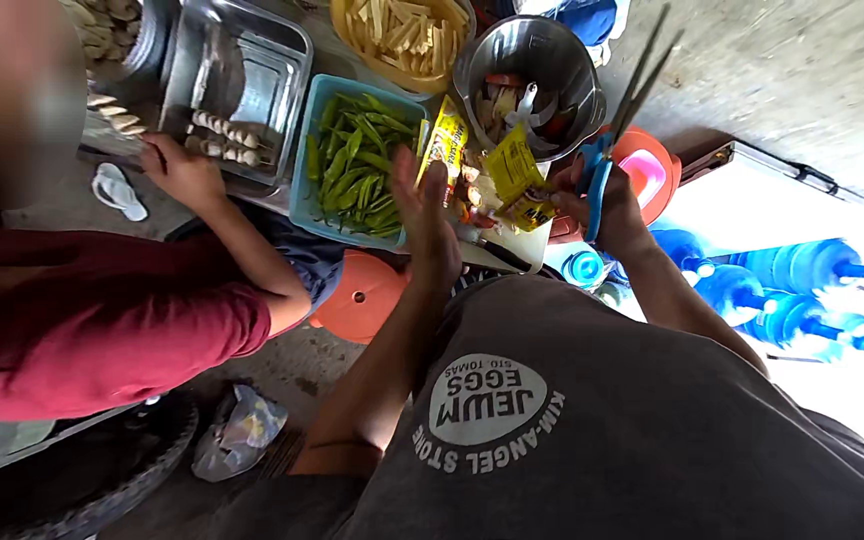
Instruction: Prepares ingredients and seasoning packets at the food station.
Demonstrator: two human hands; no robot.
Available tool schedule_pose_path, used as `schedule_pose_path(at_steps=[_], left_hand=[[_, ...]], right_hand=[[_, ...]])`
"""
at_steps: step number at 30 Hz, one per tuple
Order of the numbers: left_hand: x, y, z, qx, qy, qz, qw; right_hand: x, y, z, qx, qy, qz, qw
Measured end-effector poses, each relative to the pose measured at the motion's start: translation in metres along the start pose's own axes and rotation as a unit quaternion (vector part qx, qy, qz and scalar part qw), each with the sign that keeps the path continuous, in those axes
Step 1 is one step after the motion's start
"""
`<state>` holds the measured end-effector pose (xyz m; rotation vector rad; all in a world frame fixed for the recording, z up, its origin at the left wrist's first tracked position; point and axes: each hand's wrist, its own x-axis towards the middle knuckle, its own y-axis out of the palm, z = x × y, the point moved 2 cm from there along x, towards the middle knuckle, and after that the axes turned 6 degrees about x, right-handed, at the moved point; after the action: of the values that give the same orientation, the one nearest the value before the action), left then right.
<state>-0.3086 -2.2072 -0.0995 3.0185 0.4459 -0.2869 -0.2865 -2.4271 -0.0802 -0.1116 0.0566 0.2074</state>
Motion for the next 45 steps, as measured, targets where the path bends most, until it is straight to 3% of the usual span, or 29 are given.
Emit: schedule_pose_path(at_steps=[2, 4, 5, 7, 12, 19, 25, 27, 29, 33, 35, 38, 41, 45], left_hand=[[-0.011, 0.006, 0.028, -0.095, -0.208, 0.091, 0.969], [-0.018, 0.01, 0.054, -0.187, -0.276, 0.224, 0.916], [-0.019, 0.011, 0.062, -0.238, -0.265, 0.268, 0.895], [-0.016, 0.014, 0.063, -0.299, -0.226, 0.279, 0.884], [-0.006, 0.021, 0.032, -0.228, -0.16, 0.204, 0.938], [-0.01, 0.021, 0.029, -0.198, -0.127, 0.209, 0.949], [0.016, -0.006, 0.022, -0.207, 0.048, 0.293, 0.932], [0.022, -0.014, 0.009, -0.112, 0.146, 0.376, 0.908], [0.022, -0.016, -0.002, -0.029, 0.174, 0.398, 0.9], [0.022, 0.001, -0.023, 0.125, 0.163, 0.337, 0.919], [0.029, 0.007, -0.023, 0.195, 0.164, 0.383, 0.888], [0.027, 0.014, -0.017, 0.194, 0.123, 0.463, 0.856], [0.013, 0.027, -0.012, 0.253, 0.158, 0.363, 0.883], [0.003, 0.035, -0.01, 0.375, 0.216, 0.236, 0.87]], right_hand=[[-0.002, 0.007, 0.003, 0.04, 0.009, -0.029, 0.999], [-0.002, 0.014, 0.007, 0.085, 0.025, -0.038, 0.995], [-0.002, 0.016, 0.008, 0.096, 0.029, -0.031, 0.995], [-0.002, 0.02, 0.009, 0.107, 0.038, -0.022, 0.993], [0.0, 0.02, 0.012, 0.066, 0.007, -0.003, 0.998], [-0.003, 0.018, 0.019, -0.003, -0.05, -0.029, 0.998], [0.003, 0.002, 0.021, -0.07, -0.043, -0.021, 0.996], [0.006, -0.002, 0.019, -0.078, -0.038, -0.029, 0.996], [0.008, -0.003, 0.02, -0.067, -0.041, -0.025, 0.997], [0.004, 0.002, 0.023, -0.03, -0.094, 0.038, 0.994], [0.003, 0.004, 0.024, -0.017, -0.112, 0.064, 0.991], [0.003, 0.007, 0.025, -0.009, -0.105, 0.057, 0.993], [0.001, 0.013, 0.023, -0.035, -0.065, -0.006, 0.997], [0.002, 0.014, 0.02, 0.004, -0.022, -0.022, 1.0]])
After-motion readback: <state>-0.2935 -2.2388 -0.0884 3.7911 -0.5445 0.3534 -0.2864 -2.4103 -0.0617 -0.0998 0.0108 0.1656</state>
